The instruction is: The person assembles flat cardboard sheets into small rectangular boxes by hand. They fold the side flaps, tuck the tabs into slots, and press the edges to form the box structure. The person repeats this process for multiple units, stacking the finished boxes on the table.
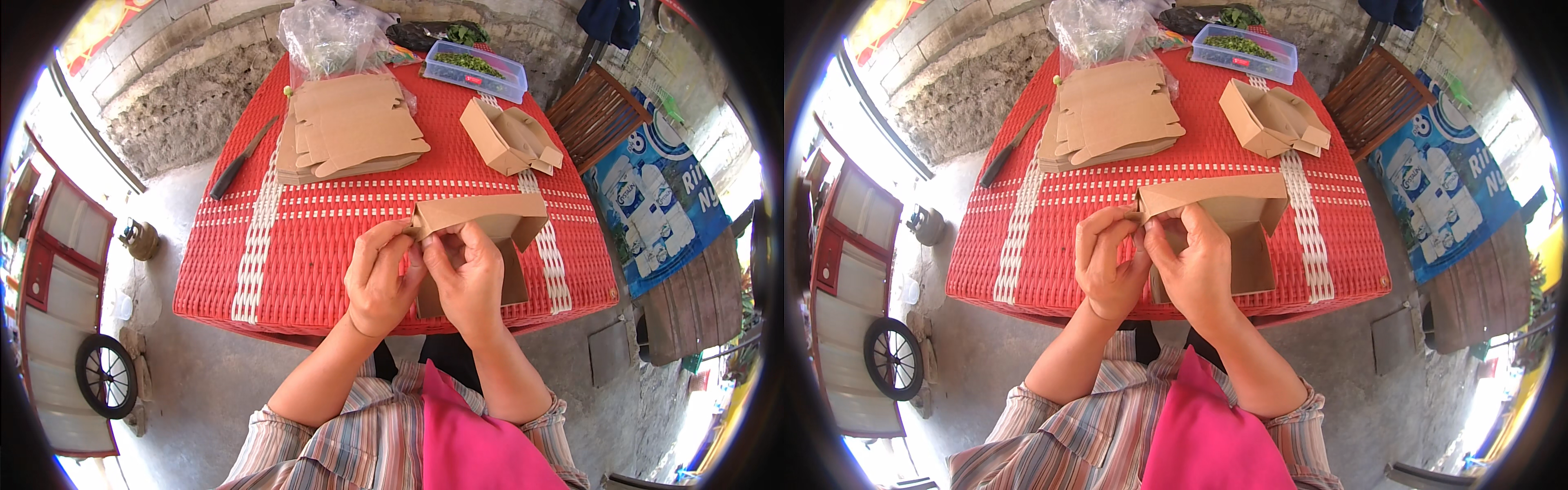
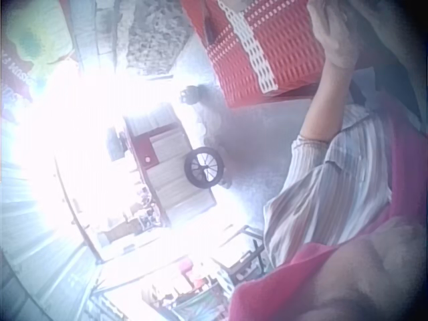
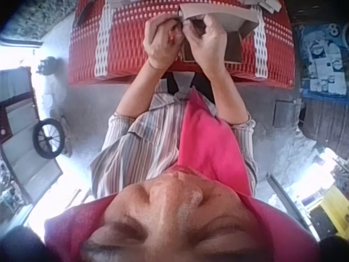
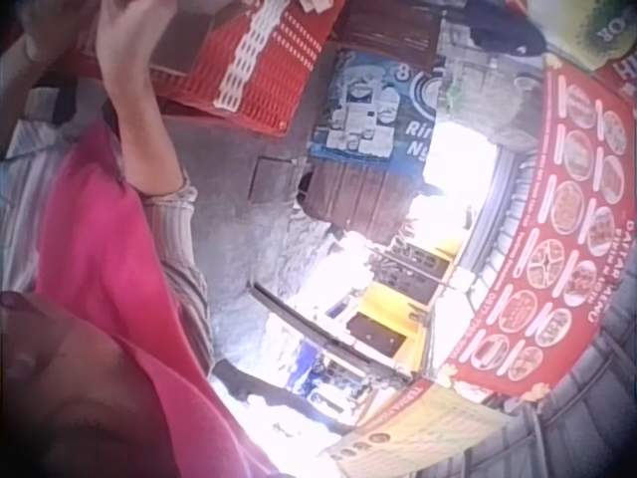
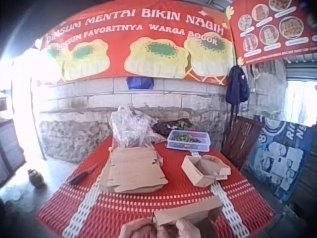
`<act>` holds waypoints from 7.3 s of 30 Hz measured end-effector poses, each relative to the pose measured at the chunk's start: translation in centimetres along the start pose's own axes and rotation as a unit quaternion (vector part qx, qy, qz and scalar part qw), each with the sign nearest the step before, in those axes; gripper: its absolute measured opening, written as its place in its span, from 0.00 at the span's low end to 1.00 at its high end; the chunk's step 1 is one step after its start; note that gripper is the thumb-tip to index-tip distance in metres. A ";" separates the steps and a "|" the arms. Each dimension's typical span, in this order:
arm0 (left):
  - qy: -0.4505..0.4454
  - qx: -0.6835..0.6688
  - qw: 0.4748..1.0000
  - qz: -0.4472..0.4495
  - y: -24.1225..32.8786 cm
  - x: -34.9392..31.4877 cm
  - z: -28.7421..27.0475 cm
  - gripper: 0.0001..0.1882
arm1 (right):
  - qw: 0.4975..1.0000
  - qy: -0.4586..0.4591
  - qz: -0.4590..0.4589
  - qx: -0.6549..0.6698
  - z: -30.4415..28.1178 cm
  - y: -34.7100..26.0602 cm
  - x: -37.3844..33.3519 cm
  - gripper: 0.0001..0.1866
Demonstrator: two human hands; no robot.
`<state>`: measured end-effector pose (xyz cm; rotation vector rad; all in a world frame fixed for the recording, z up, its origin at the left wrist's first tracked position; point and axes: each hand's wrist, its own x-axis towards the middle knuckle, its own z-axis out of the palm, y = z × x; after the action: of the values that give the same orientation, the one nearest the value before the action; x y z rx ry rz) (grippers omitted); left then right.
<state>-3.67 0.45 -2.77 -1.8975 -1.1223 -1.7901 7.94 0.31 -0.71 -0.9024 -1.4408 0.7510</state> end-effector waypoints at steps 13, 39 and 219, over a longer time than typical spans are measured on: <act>-0.012 -0.295 0.911 -0.289 0.2 0.4 -0.8 0.07 | 0.998 -0.008 0.028 0.052 -0.2 -0.5 -0.1 0.10; -0.049 -0.052 0.997 -0.042 0.1 1.3 -0.7 0.10 | 0.994 -0.004 -0.094 -0.063 -0.6 -0.8 0.3 0.06; -0.162 -0.512 0.790 -0.297 0.1 0.2 0.3 0.21 | 0.992 -0.066 0.078 0.072 -1.2 -0.9 0.4 0.13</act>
<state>-3.36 0.64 -2.60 -2.7172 -0.9800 -2.9316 9.09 0.16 0.35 -0.8732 -1.4208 1.0352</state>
